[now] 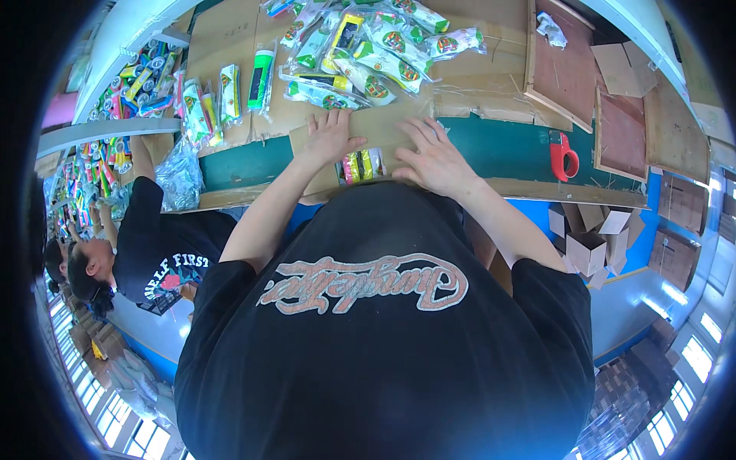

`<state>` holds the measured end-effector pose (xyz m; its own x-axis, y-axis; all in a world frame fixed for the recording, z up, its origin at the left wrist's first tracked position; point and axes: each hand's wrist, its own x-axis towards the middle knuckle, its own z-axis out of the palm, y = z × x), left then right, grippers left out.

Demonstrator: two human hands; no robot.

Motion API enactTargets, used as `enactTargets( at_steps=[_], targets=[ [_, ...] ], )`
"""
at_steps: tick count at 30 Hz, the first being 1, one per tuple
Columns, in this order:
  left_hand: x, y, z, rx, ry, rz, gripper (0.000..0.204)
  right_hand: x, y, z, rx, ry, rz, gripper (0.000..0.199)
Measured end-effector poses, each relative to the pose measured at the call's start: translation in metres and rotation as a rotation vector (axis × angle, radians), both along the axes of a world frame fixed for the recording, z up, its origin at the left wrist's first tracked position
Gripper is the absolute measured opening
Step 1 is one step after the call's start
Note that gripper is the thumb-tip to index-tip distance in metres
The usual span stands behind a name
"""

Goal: The person packs boxes into a carton and tapes the carton shut with a tape dispenser. Then, the person transfers packaged items from a bin to a table, packs them into a small box, and tapes the box closed with the tape dispenser.

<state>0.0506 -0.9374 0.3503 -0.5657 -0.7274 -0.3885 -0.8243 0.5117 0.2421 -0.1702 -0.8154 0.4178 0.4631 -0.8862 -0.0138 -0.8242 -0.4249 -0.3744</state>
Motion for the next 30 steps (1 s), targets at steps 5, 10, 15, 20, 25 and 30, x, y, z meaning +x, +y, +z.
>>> enactTargets(
  at_steps=[5, 10, 15, 20, 25, 30],
  targets=[
    [0.004, 0.018, -0.017, -0.069, 0.041, 0.065, 0.076, 0.020, 0.000, -0.074, -0.219, 0.061, -0.243, 0.040],
    [0.011, 0.043, 0.017, -0.221, 0.195, -0.097, 0.084, 0.024, 0.000, -0.092, 0.072, -0.479, -0.720, 0.060],
    [0.022, 0.058, 0.008, -0.269, 0.110, -0.084, 0.084, 0.008, 0.017, -0.091, 0.265, -0.536, -0.562, 0.062],
    [0.017, 0.050, -0.007, -0.352, 0.206, 0.010, 0.076, 0.022, 0.015, -0.085, 0.139, -0.395, -0.617, 0.063],
    [0.005, 0.032, -0.013, -0.325, 0.191, -0.028, 0.067, 0.004, -0.039, -0.068, -0.206, 0.076, -0.308, 0.049],
    [0.000, 0.037, -0.017, -0.385, 0.330, 0.018, 0.078, 0.019, -0.044, -0.083, -0.043, -0.161, -0.374, 0.046]
  ],
)
